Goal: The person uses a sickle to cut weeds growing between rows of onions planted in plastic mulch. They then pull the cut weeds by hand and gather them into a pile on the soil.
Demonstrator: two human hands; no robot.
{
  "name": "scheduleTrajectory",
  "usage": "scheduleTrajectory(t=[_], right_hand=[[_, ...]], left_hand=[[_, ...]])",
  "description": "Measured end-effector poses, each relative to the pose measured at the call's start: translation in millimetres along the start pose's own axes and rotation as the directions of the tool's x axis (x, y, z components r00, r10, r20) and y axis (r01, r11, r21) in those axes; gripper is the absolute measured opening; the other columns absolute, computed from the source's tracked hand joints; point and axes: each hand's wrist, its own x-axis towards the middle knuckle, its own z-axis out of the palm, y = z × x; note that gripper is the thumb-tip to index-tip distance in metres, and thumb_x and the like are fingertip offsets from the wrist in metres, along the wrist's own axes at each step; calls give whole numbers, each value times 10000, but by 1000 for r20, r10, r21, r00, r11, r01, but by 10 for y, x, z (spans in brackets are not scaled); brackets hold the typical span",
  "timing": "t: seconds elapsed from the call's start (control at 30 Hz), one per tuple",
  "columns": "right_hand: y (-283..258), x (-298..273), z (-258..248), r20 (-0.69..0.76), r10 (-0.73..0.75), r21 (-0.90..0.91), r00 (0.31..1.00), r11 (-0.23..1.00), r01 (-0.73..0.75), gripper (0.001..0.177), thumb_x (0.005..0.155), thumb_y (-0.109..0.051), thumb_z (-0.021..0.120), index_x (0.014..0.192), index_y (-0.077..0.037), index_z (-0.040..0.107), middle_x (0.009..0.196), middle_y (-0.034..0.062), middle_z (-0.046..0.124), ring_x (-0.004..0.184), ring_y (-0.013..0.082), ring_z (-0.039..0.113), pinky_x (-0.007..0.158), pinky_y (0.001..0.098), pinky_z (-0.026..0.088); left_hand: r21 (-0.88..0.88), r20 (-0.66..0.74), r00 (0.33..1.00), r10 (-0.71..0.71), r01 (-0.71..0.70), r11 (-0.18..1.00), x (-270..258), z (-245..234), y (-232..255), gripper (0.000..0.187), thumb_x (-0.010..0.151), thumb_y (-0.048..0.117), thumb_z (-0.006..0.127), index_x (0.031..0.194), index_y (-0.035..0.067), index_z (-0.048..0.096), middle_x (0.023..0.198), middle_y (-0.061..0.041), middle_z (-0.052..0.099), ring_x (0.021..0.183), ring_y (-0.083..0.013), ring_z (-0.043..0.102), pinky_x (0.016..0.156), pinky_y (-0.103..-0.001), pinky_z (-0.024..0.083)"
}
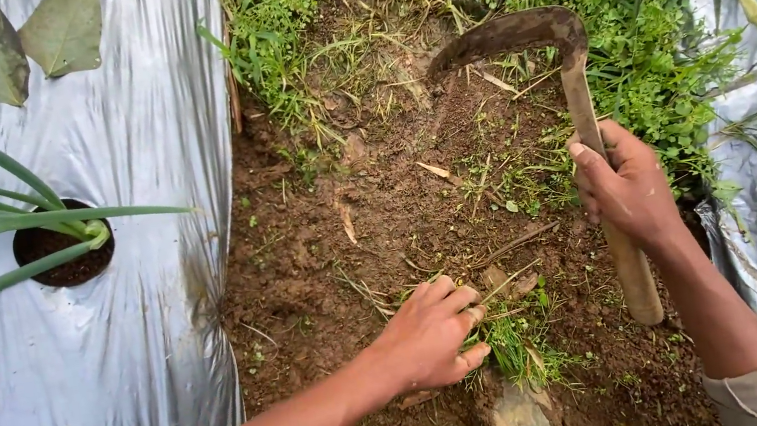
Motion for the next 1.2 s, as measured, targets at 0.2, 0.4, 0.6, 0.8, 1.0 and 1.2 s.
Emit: scheduleTrajectory(t=[0.2, 0.4, 0.6, 0.8, 1.0, 1.2], right_hand=[[-34, -18, 47, -15, 35, 26, 999, 999, -35, 126, 1106, -122, 495, 987, -97, 461, 636, 18, 405, 451, 144, 410, 377, 290, 387], [-39, -28, 45, -18, 43, -5, 999, 999, -43, 97, 1119, -116, 491, 1025, -91, 487, 640, 30, 434, 457, 150, 423, 383, 298, 397], [24, -4, 3, -19, 56, -6, 998, 998, -56, 135, 1113, -134, 502, 986, -97, 472, 660, 34, 465, 457, 157, 442, 393, 306, 419], [61, 14, -36, -26, 84, 9, 996, 996, -83, 133, 1096, -165, 512, 984, -95, 501, 654, 35, 502, 457, 161, 453, 402, 323, 449], [18, -17, -46, -29, 93, 33, 995, 995, -92, 140, 1079, -176, 520, 961, -100, 527, 620, 36, 496, 431, 162, 443, 388, 329, 445], [-38, -40, -97, -27, 96, 66, 995, 993, -94, 154, 1063, -205, 529, 949, -103, 545, 629, 41, 516, 432, 163, 458, 380, 328, 441]], left_hand=[[75, 78, 997, 12, -18, 997, -48, 91, -1, 620, 965, 475, 587, 1415, 49, 568, 1444, -142, 504, 1218, -292, 448, 1075, -518, 357], [114, 67, 997, 29, -36, 993, -71, 164, -41, 731, 945, 481, 595, 1559, 122, 426, 1426, -141, 510, 1189, -280, 464, 1029, -490, 385], [83, -70, 996, 54, -48, 995, -109, 47, -138, 647, 987, 440, 532, 1525, 89, 453, 1447, -198, 507, 1232, -313, 479, 1056, -521, 378], [-64, -109, 994, -26, 19, 998, -98, -48, -247, 516, 1026, 403, 496, 1434, 90, 530, 1378, -159, 570, 1195, -268, 523, 1027, -478, 429], [-246, -70, 968, -241, 218, 945, -192, -160, -382, 414, 1033, 380, 498, 1372, 152, 561, 1410, -118, 558, 1331, -274, 497, 1146, -546, 380], [-261, -165, 918, -360, 311, 914, -196, -51, -790, 384, 1026, 357, 526, 1344, 151, 585, 1293, -104, 604, 1216, -231, 566, 1050, -487, 492]])
